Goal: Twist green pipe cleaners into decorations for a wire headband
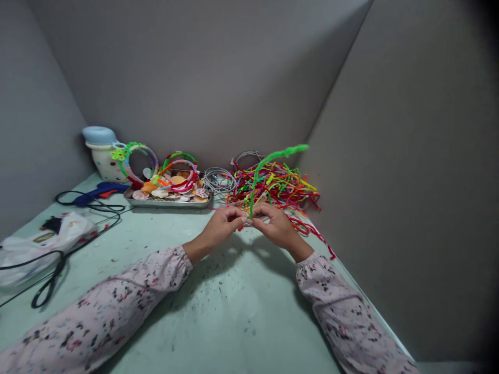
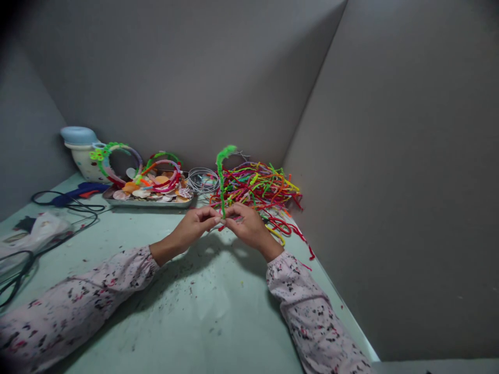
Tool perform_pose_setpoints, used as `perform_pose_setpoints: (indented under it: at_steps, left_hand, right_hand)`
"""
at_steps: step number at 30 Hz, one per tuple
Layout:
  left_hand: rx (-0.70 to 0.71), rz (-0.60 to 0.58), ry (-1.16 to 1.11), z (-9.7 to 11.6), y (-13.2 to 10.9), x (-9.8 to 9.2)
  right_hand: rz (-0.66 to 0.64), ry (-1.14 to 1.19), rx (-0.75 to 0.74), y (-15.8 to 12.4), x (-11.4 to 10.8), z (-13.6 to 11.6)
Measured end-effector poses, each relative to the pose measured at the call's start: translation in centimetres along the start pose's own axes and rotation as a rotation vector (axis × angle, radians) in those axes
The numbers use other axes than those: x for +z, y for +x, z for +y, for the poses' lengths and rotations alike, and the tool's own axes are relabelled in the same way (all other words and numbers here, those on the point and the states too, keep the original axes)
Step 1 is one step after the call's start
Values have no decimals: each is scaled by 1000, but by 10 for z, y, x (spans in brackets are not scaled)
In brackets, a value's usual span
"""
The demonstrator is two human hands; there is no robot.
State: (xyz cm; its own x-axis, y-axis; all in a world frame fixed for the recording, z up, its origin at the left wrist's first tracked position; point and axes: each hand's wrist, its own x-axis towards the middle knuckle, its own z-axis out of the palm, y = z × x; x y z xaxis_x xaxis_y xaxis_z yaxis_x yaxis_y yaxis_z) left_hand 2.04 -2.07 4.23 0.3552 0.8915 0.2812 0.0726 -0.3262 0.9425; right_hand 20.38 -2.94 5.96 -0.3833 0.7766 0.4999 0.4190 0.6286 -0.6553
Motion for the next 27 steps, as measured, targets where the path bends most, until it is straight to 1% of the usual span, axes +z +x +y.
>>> perform_pose_setpoints:
  at_steps: [7,11,14,18,21,27]
  left_hand:
    - [91,-25,102,0,-1,-2]
    - [127,-23,147,0,-2,-2]
    - [129,-23,152,-2,-3,0]
    - [97,-17,132,-6,-4,2]
    - [90,-10,149,-5,-5,2]
    - [118,-1,198,-3,-7,2]
  right_hand:
    - [-71,111,121,0,0,2]
    - [-94,144,147,1,-2,0]
    - [-107,160,161,2,-4,-1]
    - [-145,192,182,3,-7,-2]
    - [-132,203,186,3,-7,0]
    - [-116,235,188,4,-5,5]
